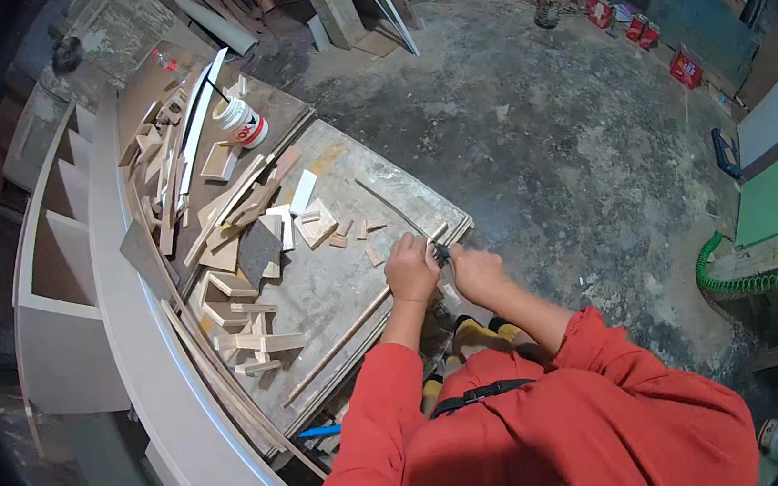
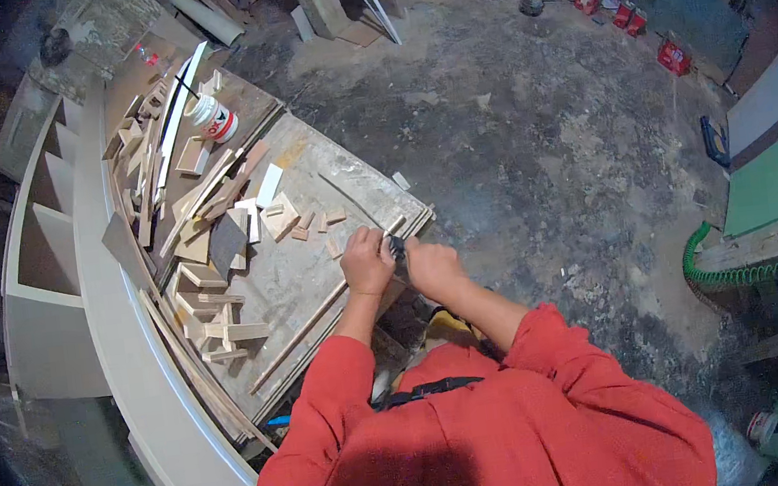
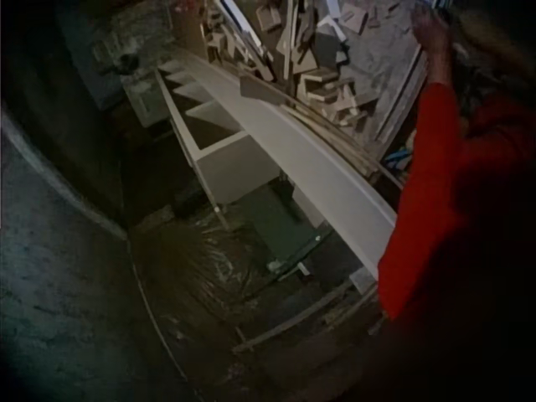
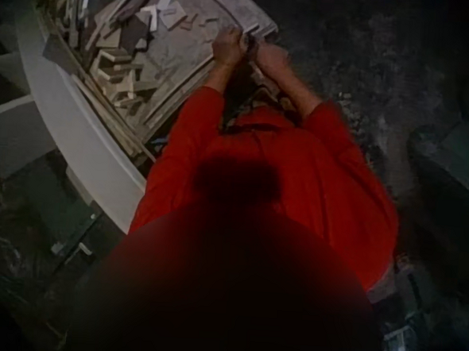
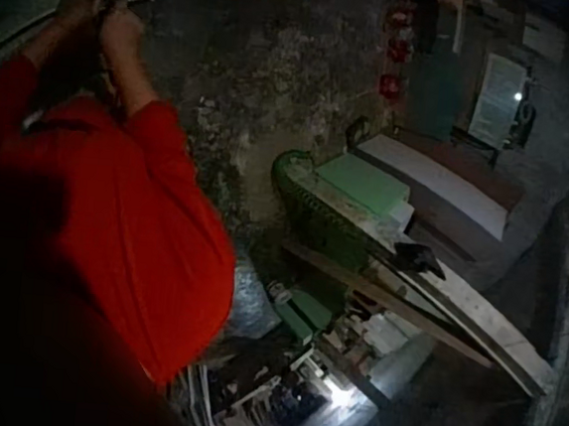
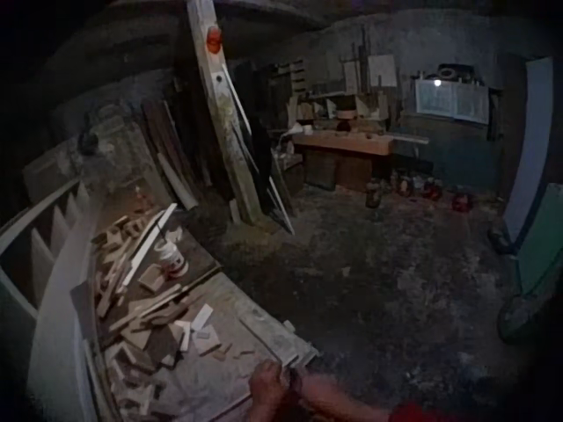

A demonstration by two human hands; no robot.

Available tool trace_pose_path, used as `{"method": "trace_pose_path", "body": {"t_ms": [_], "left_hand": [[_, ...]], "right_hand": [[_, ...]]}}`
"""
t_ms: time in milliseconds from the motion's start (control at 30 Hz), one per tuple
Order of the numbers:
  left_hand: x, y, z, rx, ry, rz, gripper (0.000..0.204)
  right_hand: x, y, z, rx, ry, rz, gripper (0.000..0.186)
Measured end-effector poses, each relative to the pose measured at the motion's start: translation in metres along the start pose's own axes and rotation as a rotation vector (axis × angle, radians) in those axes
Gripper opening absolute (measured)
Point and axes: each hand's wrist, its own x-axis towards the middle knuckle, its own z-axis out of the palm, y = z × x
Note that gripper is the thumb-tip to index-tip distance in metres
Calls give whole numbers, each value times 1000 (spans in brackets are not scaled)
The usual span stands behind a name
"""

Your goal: Shaping or scraping a wooden joint using a hand tool.

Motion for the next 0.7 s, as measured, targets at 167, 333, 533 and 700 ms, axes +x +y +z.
{"method": "trace_pose_path", "body": {"t_ms": [167, 333, 533, 700], "left_hand": [[1, -5, -1, -13, 19, 3, 8], [1, 1, 0, -3, -12, 28, 8], [-2, -4, 0, -35, 40, -13, 7], [2, 0, -3, -37, 19, -21, 7]], "right_hand": [[-24, 3, 3, -30, -66, 37, 17], [-1, -1, 26, -6, -79, 43, 19], [2, 5, -4, 121, -75, 37, 20], [-2, 19, 1, 252, -34, 64, 24]]}}
